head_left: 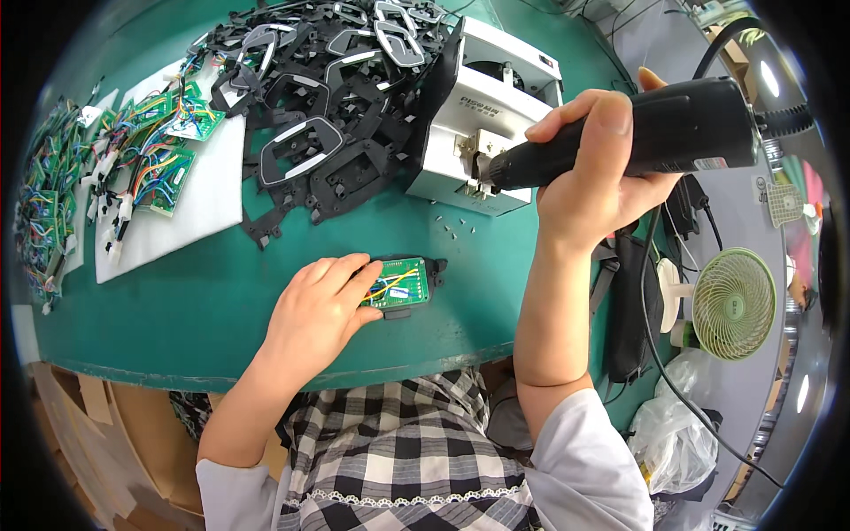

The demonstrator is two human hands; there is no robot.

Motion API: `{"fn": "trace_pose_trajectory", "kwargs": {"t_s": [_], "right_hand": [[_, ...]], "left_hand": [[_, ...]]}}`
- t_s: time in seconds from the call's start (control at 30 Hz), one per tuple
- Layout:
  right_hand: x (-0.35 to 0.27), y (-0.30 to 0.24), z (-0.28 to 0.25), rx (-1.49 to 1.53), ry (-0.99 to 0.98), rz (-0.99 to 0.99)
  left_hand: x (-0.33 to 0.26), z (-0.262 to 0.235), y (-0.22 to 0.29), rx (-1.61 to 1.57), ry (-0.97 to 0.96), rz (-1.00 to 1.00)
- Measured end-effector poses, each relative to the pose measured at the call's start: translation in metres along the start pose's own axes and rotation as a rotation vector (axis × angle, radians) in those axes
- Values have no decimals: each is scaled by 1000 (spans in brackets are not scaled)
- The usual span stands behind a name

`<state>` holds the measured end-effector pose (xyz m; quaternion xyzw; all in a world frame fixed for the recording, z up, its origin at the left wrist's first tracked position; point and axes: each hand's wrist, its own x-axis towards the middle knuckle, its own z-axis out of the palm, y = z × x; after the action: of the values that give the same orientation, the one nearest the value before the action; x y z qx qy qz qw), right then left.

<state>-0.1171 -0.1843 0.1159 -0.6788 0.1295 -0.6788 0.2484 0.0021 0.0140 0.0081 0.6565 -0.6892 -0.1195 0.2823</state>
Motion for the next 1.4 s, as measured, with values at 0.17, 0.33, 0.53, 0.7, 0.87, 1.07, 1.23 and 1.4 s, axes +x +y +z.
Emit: {"fn": "trace_pose_trajectory", "kwargs": {"t_s": [0.17,0.33,0.53,0.7,0.87,1.07,1.23,1.4], "right_hand": [[-9,-16,-10,-3,-43,112],[-50,-32,-23,101,-159,325],[-78,-40,-21,152,-201,441],[-87,-35,-23,148,-275,390],[-90,-39,-24,222,-343,444],[-67,-29,-27,168,-251,467],[6,-15,-22,193,86,109],[10,-1,-15,61,-12,51]], "left_hand": [[1,4,1,-78,68,-147],[1,2,-3,-4,73,-161],[0,3,-4,0,81,-149],[-1,3,-6,-15,86,-123],[-1,0,-4,-6,77,-113],[0,0,-2,25,90,-91],[-1,5,3,102,145,-51],[1,4,3,102,144,-45]]}}
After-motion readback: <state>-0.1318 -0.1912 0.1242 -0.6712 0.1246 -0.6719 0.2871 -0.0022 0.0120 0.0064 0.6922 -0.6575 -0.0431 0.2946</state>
